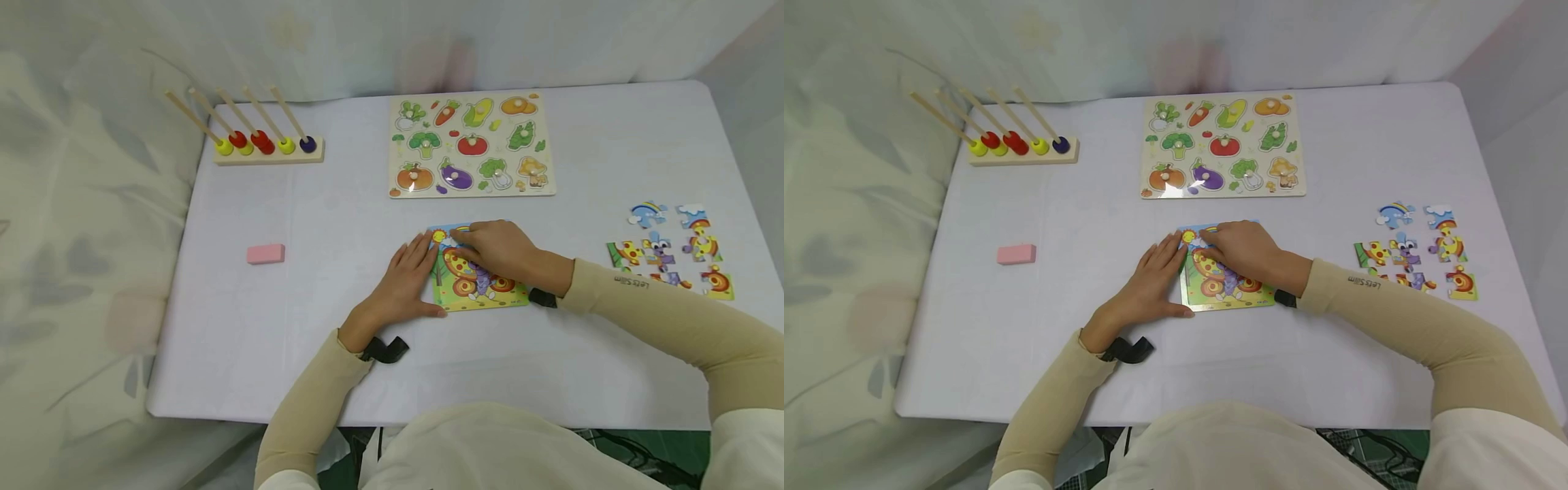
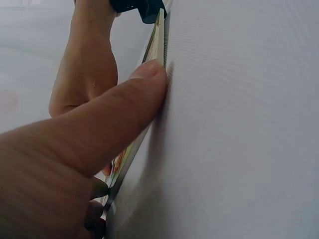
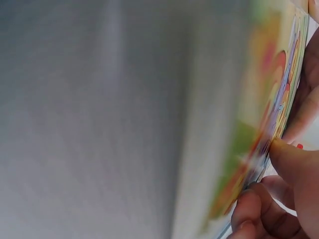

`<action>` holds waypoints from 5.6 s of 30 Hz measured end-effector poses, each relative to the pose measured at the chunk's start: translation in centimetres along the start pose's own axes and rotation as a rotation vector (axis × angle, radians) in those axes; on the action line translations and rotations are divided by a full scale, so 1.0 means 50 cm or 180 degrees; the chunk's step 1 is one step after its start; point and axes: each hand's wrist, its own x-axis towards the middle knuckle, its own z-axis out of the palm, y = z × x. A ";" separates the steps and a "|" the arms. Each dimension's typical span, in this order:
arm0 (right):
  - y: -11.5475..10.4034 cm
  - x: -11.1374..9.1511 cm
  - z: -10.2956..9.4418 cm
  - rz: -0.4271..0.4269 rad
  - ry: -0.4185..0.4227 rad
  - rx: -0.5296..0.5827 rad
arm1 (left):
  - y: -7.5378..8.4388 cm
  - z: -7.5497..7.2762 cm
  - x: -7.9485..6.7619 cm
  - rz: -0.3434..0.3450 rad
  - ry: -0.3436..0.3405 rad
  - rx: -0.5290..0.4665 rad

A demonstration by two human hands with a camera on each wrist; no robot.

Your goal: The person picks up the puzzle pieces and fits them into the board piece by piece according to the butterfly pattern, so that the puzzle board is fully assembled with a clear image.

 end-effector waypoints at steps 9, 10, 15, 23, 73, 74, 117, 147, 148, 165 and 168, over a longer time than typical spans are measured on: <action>-0.002 -0.011 0.003 0.0004 -0.0137 -0.0094 | 0.002 0.002 0.003 -0.0002 -0.0025 0.0024; -0.003 -0.013 0.003 -0.0006 -0.0156 -0.0129 | 0.002 0.001 0.003 -0.0006 -0.0025 0.0032; -0.004 -0.029 -0.007 0.0002 -0.0180 -0.0271 | -0.001 0.000 0.003 -0.0007 -0.0004 0.0039; 0.083 -0.091 -0.080 0.0467 0.0169 -0.0268 | -0.008 -0.004 -0.011 -0.0140 0.0029 -0.0046; 0.429 -0.335 -0.140 0.1395 0.0144 0.0270 | -0.007 0.008 0.013 -0.0042 -0.0044 -0.0038; 0.421 -0.330 -0.143 0.1394 0.0211 0.0324 | -0.007 0.008 0.012 -0.0049 -0.0045 -0.0037; 0.117 -0.017 -0.003 0.0125 0.0216 0.1259 | -0.011 0.009 0.011 -0.0066 -0.0019 -0.0006; 0.097 -0.024 -0.003 -0.0237 0.0140 0.0215 | -0.009 0.010 0.013 -0.0068 -0.0056 0.0033; 0.094 -0.024 -0.004 -0.0217 0.0112 0.0154 | -0.009 0.010 0.013 -0.0064 -0.0054 0.0035; 0.078 -0.025 -0.019 0.0266 0.0066 0.0561 | -0.007 -0.002 0.023 -0.0003 -0.0053 0.0074; 0.077 -0.025 -0.020 0.0390 0.0033 0.0649 | -0.007 -0.003 0.023 0.0006 -0.0045 0.0059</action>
